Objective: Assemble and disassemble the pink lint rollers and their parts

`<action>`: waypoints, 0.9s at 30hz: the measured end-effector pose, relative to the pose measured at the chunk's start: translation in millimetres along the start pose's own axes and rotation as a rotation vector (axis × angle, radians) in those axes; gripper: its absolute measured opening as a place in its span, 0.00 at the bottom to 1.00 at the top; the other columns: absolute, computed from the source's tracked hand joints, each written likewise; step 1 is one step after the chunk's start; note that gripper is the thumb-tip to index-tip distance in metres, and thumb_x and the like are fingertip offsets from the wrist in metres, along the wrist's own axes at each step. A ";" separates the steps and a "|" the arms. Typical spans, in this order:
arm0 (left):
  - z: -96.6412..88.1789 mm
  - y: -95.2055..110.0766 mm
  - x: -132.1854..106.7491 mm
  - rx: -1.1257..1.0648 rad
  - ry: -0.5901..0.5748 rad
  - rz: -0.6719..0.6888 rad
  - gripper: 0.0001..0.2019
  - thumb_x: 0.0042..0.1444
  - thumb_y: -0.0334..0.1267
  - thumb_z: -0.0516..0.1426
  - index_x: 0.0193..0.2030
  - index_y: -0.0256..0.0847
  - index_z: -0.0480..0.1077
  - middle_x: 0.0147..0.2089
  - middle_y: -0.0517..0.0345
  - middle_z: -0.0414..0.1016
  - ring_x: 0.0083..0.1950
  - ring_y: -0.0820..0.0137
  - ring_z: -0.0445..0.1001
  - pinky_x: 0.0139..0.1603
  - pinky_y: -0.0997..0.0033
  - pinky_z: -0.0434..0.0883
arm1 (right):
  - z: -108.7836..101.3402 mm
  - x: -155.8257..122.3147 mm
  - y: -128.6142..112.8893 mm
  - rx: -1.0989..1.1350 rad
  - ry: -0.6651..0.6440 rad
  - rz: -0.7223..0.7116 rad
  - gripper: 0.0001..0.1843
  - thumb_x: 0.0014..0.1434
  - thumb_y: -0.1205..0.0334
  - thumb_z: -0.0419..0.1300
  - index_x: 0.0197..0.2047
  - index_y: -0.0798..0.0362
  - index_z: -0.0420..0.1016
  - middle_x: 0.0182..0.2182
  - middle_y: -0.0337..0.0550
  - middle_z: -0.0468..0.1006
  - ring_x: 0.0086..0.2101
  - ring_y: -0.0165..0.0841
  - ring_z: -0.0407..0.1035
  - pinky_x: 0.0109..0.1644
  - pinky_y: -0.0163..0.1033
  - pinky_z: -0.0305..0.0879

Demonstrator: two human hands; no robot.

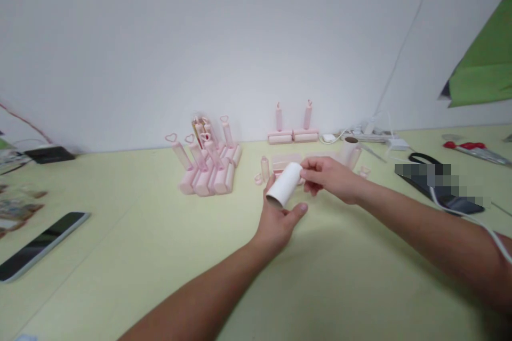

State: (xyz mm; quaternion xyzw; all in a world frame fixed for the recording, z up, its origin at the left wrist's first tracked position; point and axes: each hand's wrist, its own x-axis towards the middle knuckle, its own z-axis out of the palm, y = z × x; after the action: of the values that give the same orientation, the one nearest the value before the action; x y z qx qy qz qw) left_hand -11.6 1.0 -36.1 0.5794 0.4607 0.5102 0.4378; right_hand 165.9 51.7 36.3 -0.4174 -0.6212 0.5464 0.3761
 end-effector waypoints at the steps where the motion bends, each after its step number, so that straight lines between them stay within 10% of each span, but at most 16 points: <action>1: 0.9 -1.3 -0.8 -0.013 0.001 0.060 0.40 0.52 0.47 0.66 0.68 0.42 0.54 0.64 0.41 0.62 0.56 0.60 0.70 0.47 0.66 0.73 | 3.6 -8.3 7.0 -0.011 -0.039 0.025 0.13 0.59 0.53 0.62 0.39 0.54 0.71 0.23 0.37 0.72 0.23 0.28 0.68 0.25 0.32 0.66; 5: 1.1 -3.5 -1.1 -0.044 -0.012 0.171 0.29 0.57 0.46 0.62 0.63 0.39 0.62 0.59 0.45 0.70 0.62 0.58 0.68 0.65 0.57 0.62 | 2.8 -16.5 33.6 -0.289 -0.049 -0.084 0.14 0.65 0.53 0.54 0.46 0.53 0.71 0.31 0.41 0.77 0.26 0.31 0.72 0.27 0.35 0.68; 12: -8.0 14.0 1.6 -0.020 0.019 0.027 0.26 0.53 0.47 0.63 0.54 0.36 0.67 0.48 0.48 0.78 0.49 0.60 0.76 0.54 0.62 0.70 | -11.3 -0.9 70.2 -0.978 0.088 -0.305 0.21 0.64 0.64 0.53 0.59 0.55 0.69 0.59 0.55 0.72 0.57 0.43 0.67 0.60 0.48 0.61; 27: -10.8 10.7 -0.1 0.172 -0.198 -0.011 0.18 0.53 0.46 0.63 0.43 0.40 0.62 0.29 0.64 0.71 0.24 0.76 0.67 0.27 0.76 0.63 | -9.6 -6.8 65.2 -1.145 0.013 -0.219 0.13 0.67 0.60 0.54 0.51 0.51 0.75 0.52 0.51 0.73 0.49 0.41 0.70 0.49 0.41 0.63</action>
State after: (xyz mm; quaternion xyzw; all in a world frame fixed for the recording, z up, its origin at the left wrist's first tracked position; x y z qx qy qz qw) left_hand -21.4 -0.8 -24.6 0.6597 0.4608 0.4066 0.4325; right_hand 184.3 52.5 -27.4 -0.4908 -0.8549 0.0787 0.1486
